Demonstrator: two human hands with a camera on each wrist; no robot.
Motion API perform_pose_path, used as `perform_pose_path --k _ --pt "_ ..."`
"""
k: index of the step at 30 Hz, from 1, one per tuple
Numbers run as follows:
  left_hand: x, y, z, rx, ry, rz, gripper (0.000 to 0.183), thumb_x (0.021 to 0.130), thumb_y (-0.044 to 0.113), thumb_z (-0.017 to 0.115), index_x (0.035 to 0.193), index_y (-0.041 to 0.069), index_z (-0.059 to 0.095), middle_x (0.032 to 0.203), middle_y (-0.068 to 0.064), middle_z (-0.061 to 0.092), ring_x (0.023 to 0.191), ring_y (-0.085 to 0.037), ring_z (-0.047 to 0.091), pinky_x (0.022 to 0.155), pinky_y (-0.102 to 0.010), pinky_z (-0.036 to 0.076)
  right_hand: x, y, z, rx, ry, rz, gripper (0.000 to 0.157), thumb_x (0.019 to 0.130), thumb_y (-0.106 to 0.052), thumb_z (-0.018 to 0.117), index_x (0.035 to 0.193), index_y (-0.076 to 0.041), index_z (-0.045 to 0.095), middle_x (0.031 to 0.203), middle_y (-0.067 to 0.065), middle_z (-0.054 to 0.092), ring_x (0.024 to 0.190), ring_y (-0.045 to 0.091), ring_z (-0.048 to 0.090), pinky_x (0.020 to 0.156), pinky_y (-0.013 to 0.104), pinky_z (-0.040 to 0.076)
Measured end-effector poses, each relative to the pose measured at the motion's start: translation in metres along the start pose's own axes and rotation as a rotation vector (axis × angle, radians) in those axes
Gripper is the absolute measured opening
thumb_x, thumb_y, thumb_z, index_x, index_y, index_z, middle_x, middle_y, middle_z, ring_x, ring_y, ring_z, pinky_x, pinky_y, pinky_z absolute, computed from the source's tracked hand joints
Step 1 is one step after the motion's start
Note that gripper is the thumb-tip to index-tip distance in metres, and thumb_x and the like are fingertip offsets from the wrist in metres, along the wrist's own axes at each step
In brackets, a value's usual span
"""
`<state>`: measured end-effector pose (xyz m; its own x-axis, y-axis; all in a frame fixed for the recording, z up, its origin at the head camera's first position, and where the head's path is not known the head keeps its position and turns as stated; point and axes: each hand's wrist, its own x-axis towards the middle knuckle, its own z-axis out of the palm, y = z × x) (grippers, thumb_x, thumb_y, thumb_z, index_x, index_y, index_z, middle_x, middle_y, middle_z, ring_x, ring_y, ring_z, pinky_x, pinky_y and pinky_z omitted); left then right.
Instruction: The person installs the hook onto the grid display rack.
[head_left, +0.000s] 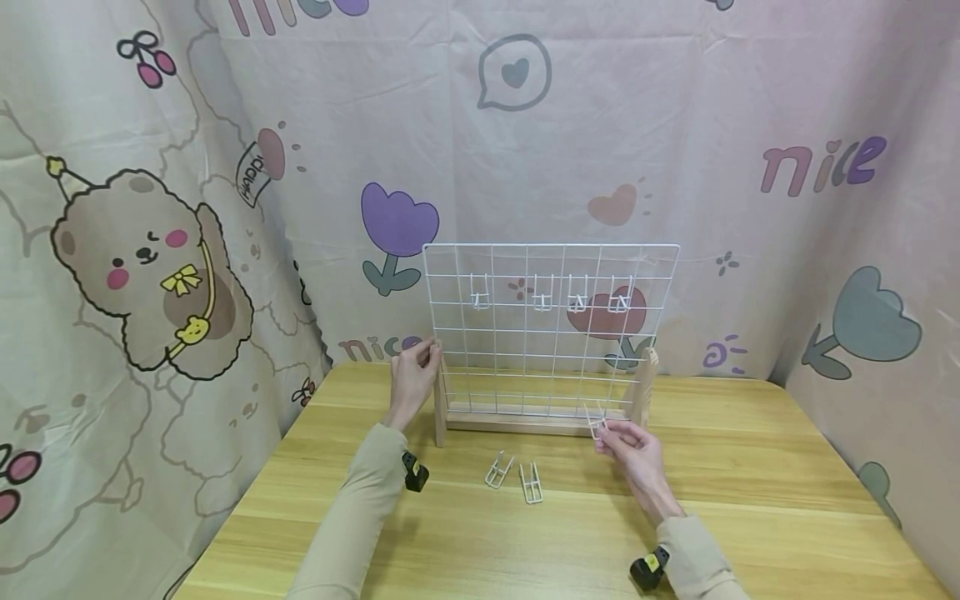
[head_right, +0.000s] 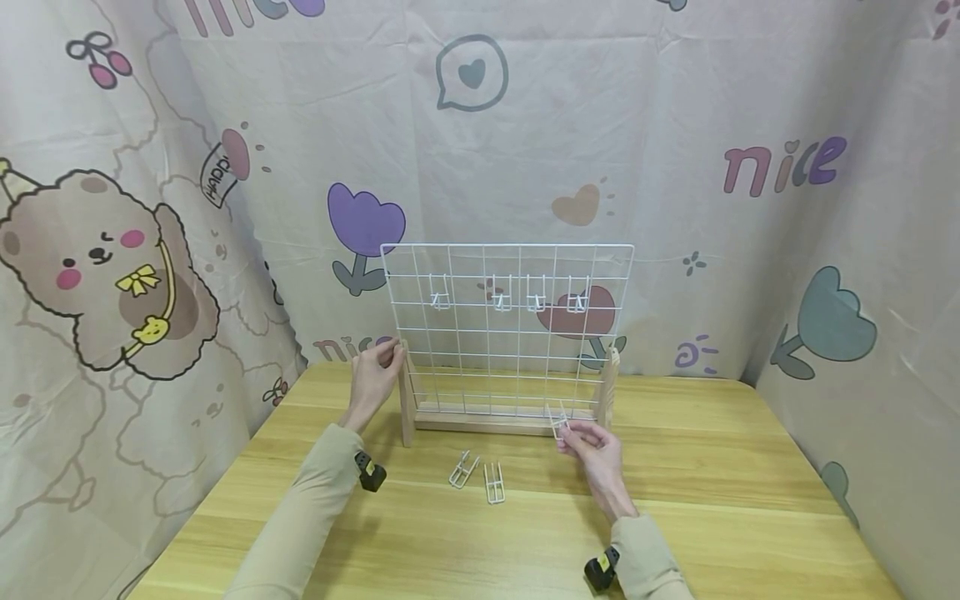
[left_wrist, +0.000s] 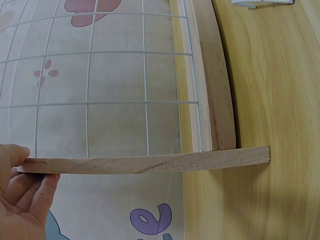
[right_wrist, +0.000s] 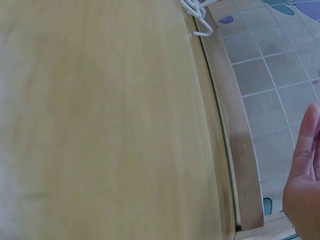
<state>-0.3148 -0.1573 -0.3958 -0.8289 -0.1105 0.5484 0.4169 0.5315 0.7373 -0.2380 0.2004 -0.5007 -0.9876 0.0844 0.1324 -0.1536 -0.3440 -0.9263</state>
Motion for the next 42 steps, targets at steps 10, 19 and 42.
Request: perform_pose_path --k 10,19,42 --pt "0.001 0.0 0.0 0.007 0.01 0.007 0.032 0.099 0.01 0.062 0.125 -0.008 0.065 0.116 -0.027 0.07 0.107 -0.037 0.071 0.089 -0.048 0.06 0.0 -0.005 0.003 0.119 0.049 -0.044 0.024 0.092 0.011 0.062 0.098 -0.01 0.073 0.088 0.0 0.08 0.075 0.009 0.075 0.077 0.023 0.063" --pt "0.001 0.0 0.0 -0.01 0.003 0.0 0.032 0.099 0.01 0.062 0.126 -0.009 0.064 0.118 -0.028 0.069 0.109 -0.038 0.07 0.091 -0.045 0.059 0.002 -0.017 0.009 0.212 0.138 -0.038 0.023 0.092 0.009 0.064 0.095 -0.011 0.075 0.089 0.001 0.08 0.076 0.01 0.076 0.08 0.023 0.063" --pt "0.0 -0.001 0.0 -0.012 0.0 -0.003 0.032 0.099 0.009 0.063 0.125 -0.009 0.064 0.118 -0.028 0.069 0.11 -0.038 0.069 0.091 -0.045 0.059 0.018 -0.048 0.023 0.435 0.266 -0.159 0.017 0.089 0.015 0.064 0.099 0.003 0.071 0.086 0.014 0.079 0.074 0.018 0.077 0.075 0.027 0.064"
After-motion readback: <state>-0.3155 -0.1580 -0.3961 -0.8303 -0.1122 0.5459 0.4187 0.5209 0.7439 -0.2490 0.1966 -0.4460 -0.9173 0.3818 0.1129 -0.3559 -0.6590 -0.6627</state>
